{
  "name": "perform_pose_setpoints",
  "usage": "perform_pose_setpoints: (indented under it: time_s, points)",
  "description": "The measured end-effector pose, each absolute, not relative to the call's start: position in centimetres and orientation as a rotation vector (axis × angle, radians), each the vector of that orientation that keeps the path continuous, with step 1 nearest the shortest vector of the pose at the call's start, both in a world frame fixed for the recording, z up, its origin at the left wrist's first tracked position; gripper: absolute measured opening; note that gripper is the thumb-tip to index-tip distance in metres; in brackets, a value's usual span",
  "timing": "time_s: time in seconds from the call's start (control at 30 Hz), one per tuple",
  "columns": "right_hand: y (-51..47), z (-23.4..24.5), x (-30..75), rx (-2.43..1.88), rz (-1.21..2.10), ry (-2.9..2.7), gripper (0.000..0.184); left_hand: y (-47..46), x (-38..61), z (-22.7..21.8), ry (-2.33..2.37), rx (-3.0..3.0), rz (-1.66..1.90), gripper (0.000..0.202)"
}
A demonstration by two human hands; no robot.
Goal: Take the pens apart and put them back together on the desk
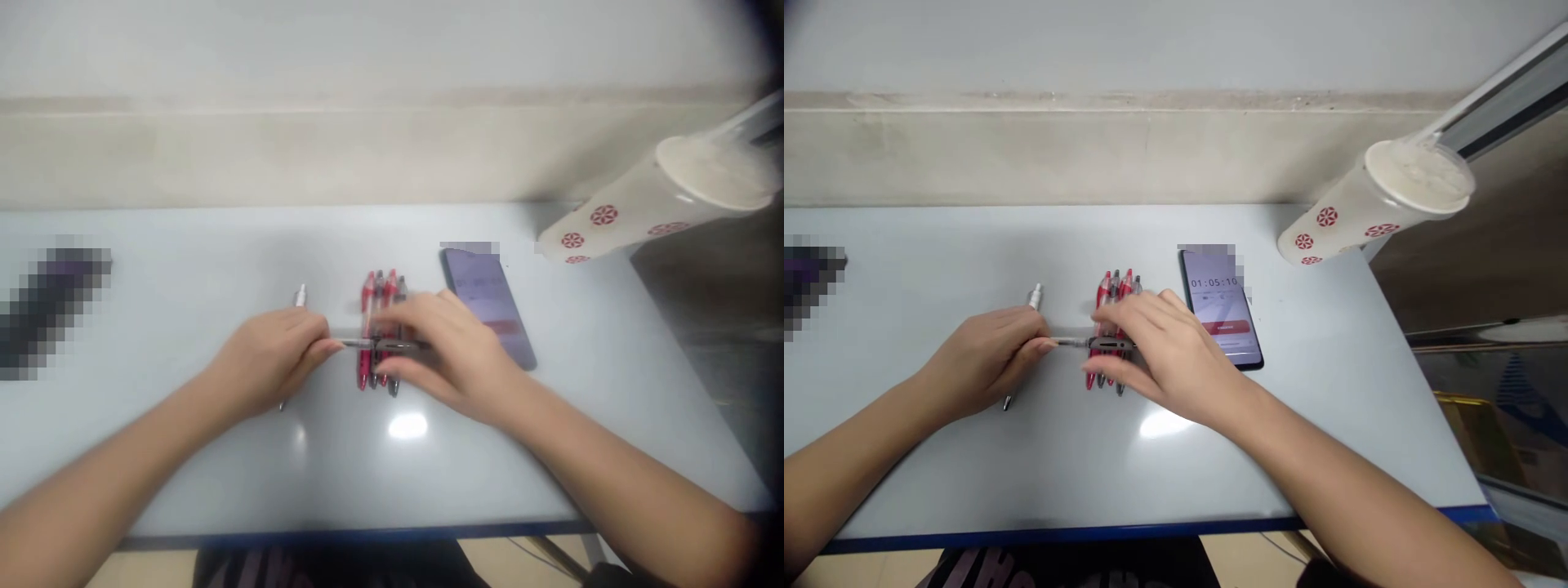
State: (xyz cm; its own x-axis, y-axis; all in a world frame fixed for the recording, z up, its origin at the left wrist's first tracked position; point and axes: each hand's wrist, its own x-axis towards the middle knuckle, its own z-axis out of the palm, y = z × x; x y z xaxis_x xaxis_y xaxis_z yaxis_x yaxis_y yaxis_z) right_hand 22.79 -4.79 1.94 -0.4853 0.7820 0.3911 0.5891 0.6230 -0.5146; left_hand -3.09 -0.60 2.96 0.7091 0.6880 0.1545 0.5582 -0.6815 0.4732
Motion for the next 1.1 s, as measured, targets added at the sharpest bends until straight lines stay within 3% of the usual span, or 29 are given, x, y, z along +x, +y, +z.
perform_pose_setpoints:
  time_s: [0.13,0.4,0.47,0.53,0.63,0.8,0.93,1.1]
  points:
    - [-4.8,2.0,22.7,-1.084,0.398,-2.218,0.008,-0.7,-3.2,3.1,0.994,2.477,0.445,0.040]
    - [-4.9,2.2,22.5,-1.041,0.360,-2.168,0.007,-1.0,-3.3,3.1,0.879,2.509,0.495,0.023]
    - [-4.8,2.3,22.4,-1.044,0.310,-2.113,0.017,-1.0,-3.4,3.2,0.822,2.522,0.543,0.020]
    - [-4.8,2.4,22.5,-1.034,0.341,-2.132,0.020,-0.9,-3.5,3.2,0.796,2.529,0.593,0.019]
    - [-4.6,2.4,22.7,-0.988,0.430,-2.161,0.007,-0.8,-3.6,3.2,0.818,2.523,0.610,0.018]
    - [-4.7,2.5,23.0,-1.026,0.440,-2.125,0.020,-0.5,-3.6,3.0,0.851,2.483,0.618,0.023]
    - [-4.7,2.6,22.8,-1.036,0.542,-2.043,0.006,-0.3,-3.7,2.7,0.878,2.483,0.622,0.024]
    - [-4.3,2.4,22.6,-0.975,0.595,-1.778,0.010,0.3,-4.3,2.1,0.833,2.531,0.710,0.021]
